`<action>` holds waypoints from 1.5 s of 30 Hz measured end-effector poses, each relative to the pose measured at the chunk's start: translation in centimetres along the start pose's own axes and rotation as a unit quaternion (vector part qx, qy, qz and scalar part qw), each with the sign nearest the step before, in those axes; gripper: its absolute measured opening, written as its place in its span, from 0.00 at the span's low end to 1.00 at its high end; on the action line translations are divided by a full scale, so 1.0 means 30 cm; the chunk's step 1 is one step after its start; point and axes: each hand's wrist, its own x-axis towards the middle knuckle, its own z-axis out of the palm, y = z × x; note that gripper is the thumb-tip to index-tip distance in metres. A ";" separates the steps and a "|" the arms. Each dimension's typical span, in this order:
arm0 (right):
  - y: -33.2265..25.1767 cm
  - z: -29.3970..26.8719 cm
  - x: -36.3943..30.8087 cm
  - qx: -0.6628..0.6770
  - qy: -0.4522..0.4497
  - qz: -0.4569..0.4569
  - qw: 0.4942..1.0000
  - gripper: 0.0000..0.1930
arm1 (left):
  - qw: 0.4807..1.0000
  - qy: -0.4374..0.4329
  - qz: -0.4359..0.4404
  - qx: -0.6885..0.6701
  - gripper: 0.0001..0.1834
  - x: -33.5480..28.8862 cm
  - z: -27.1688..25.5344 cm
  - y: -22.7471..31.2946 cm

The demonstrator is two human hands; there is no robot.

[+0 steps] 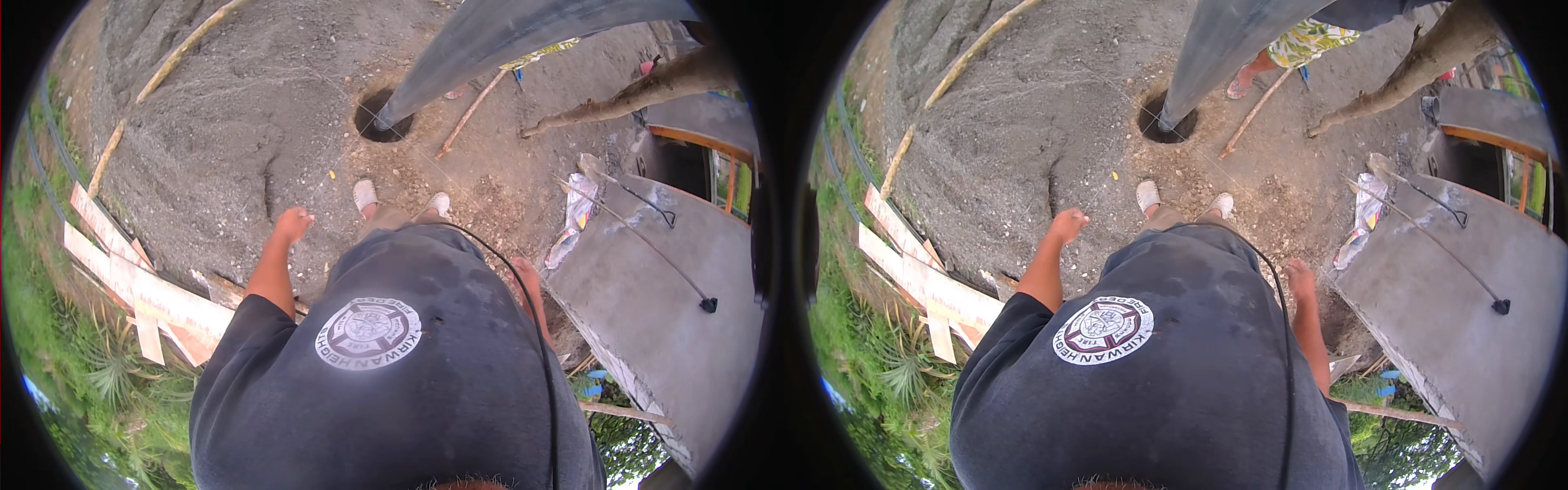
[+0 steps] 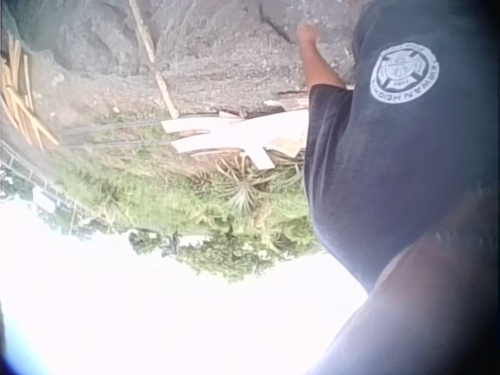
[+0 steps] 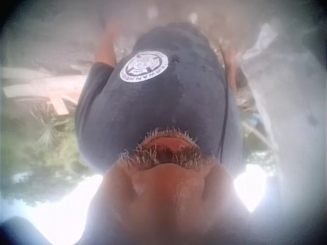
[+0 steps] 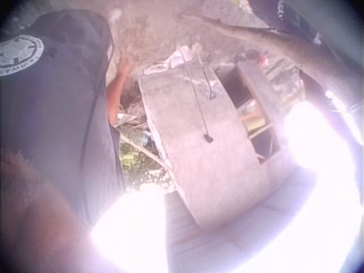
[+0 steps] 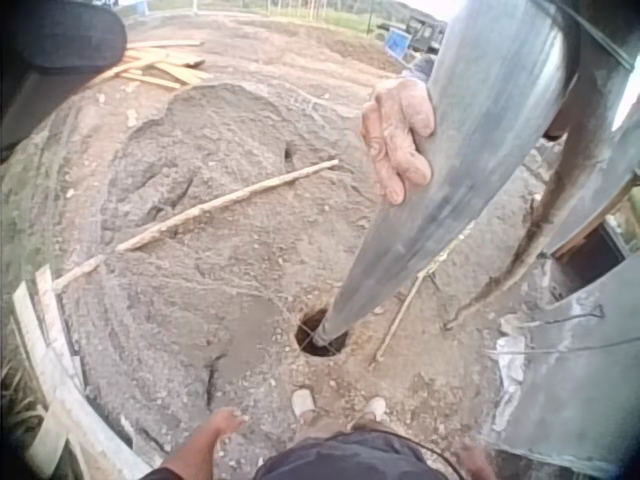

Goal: The person holds a wooden stick to support a metal pole being positioned into a ground hole with another worker, then walks around the construction site along a string line.

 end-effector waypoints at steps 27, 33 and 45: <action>-0.101 0.044 -0.054 -0.078 0.011 -0.076 0.994 0.16 | 1.000 -0.002 -0.017 -0.004 0.23 -0.027 -0.021 0.058; -0.034 0.042 -0.007 -0.072 0.019 -0.054 0.996 0.16 | 0.999 -0.017 -0.027 -0.010 0.22 -0.010 -0.042 0.083; -0.015 0.037 -0.045 -0.093 0.029 -0.081 0.992 0.16 | 0.997 0.036 0.044 0.051 0.17 -0.017 -0.087 0.201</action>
